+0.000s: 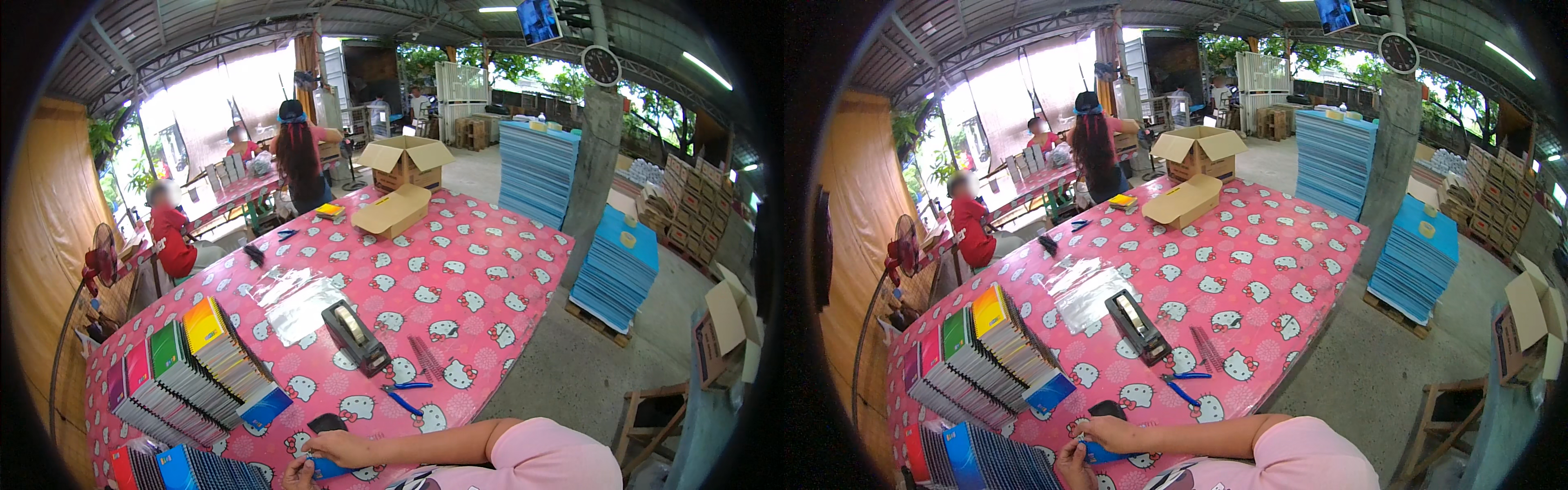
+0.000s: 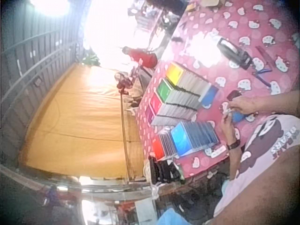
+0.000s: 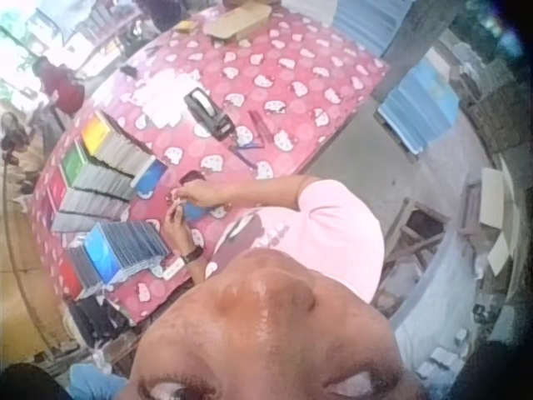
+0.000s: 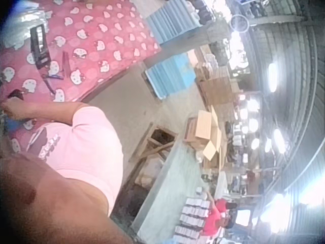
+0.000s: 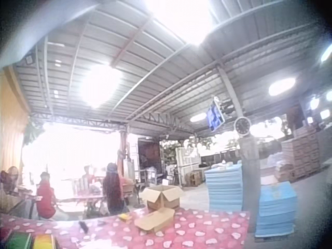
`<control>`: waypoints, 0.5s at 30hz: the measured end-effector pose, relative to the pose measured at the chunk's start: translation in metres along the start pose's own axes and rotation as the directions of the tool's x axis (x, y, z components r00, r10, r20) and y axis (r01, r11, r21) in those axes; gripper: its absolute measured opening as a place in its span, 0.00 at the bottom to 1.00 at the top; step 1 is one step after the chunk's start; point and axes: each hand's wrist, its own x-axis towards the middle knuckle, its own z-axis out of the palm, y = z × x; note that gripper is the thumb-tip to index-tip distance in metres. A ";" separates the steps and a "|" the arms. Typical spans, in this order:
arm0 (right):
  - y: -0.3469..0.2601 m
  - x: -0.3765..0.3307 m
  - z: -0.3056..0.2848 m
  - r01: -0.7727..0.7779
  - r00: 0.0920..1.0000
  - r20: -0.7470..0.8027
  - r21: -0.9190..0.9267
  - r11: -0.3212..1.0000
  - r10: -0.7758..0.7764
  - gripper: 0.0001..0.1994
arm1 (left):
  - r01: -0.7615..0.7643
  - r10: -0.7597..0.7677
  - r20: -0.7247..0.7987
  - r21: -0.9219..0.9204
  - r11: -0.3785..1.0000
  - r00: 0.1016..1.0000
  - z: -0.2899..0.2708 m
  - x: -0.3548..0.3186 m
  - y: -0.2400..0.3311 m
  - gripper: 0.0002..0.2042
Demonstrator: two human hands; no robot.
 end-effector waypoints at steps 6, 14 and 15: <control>0.000 0.001 0.001 -0.025 1.000 -0.006 -0.018 1.000 0.025 0.10 | -0.148 0.148 0.011 0.157 0.977 0.989 -0.002 0.001 -0.007 0.08; 0.009 0.004 0.012 0.082 0.986 -0.150 0.034 0.996 -0.077 0.12 | -0.186 0.188 -0.042 0.046 0.982 0.981 -0.002 0.005 -0.018 0.08; 0.010 0.004 0.012 0.081 0.986 -0.150 0.032 0.996 -0.075 0.12 | -0.209 0.212 -0.054 0.061 0.976 0.976 0.001 0.004 -0.017 0.08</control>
